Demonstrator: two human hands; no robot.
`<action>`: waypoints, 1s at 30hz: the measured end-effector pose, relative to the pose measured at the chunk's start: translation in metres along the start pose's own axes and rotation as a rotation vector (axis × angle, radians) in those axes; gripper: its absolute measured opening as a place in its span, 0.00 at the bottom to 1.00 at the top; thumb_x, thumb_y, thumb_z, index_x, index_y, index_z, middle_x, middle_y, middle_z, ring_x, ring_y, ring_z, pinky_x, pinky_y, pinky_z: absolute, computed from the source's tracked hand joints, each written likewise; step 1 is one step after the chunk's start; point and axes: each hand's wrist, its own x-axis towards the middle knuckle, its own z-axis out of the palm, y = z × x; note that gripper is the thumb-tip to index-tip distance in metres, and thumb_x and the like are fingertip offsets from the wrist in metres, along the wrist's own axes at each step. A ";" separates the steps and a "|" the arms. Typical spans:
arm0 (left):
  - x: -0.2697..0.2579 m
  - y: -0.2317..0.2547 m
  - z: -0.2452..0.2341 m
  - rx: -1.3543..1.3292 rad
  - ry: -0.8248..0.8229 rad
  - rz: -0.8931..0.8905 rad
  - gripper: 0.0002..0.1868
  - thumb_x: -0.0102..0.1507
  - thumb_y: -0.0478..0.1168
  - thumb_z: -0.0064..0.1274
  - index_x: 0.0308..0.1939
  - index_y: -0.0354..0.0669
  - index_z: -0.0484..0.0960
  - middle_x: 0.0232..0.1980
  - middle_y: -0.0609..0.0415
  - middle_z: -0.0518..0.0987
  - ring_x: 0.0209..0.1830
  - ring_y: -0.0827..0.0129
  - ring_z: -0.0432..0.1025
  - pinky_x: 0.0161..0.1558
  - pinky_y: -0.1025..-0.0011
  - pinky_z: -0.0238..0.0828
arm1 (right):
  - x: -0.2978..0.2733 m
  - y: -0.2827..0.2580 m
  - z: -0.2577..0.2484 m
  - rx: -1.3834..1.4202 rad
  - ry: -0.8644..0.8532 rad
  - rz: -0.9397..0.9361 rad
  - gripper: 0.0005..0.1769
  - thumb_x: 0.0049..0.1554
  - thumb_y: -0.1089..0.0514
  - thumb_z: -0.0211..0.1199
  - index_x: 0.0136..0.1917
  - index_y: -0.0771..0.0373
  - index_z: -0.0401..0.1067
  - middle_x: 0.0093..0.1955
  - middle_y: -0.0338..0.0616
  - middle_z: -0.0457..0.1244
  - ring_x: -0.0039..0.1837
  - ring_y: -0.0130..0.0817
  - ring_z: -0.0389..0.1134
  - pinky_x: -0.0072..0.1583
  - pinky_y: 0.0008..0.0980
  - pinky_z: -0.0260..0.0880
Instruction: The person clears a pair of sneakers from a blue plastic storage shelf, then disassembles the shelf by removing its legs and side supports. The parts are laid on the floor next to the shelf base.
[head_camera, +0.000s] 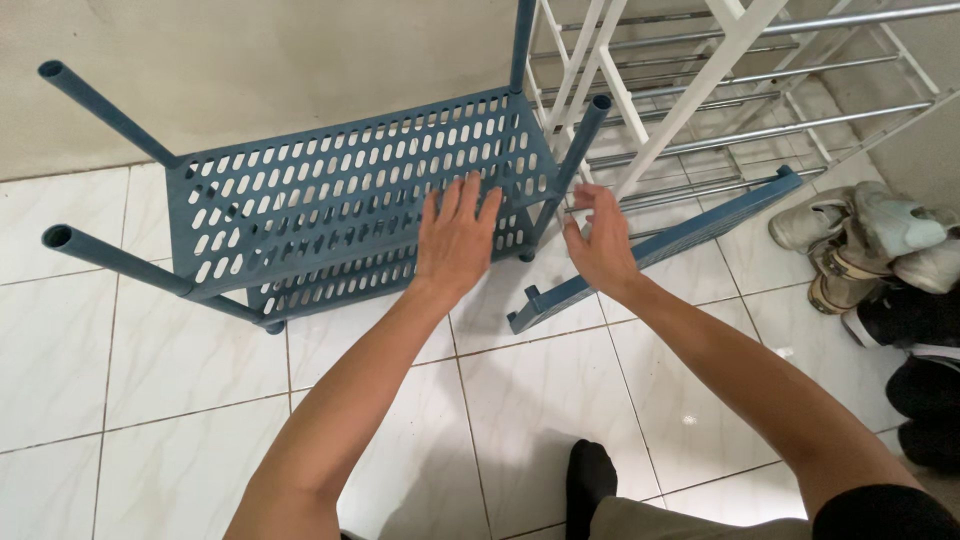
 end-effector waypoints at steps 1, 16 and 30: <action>0.001 -0.007 0.001 0.054 -0.001 -0.024 0.29 0.54 0.34 0.58 0.61 0.44 0.78 0.67 0.43 0.71 0.67 0.52 0.64 0.64 0.47 0.59 | 0.007 -0.001 0.004 0.073 0.047 0.066 0.28 0.56 0.65 0.62 0.67 0.71 0.58 0.63 0.59 0.62 0.62 0.49 0.67 0.57 0.44 0.69; -0.049 -0.070 -0.020 0.329 -0.160 -0.035 0.33 0.59 0.37 0.60 0.69 0.54 0.73 0.70 0.47 0.70 0.65 0.54 0.66 0.58 0.47 0.61 | 0.043 -0.024 0.057 0.062 0.179 0.197 0.11 0.56 0.61 0.66 0.50 0.69 0.72 0.40 0.48 0.65 0.40 0.41 0.66 0.43 0.40 0.65; -0.068 -0.081 -0.040 0.068 -0.215 -0.171 0.33 0.56 0.41 0.64 0.65 0.50 0.74 0.69 0.48 0.70 0.65 0.53 0.64 0.62 0.46 0.56 | 0.067 -0.056 0.093 0.740 0.399 0.587 0.17 0.59 0.58 0.65 0.33 0.63 0.64 0.26 0.35 0.55 0.28 0.24 0.54 0.33 0.29 0.52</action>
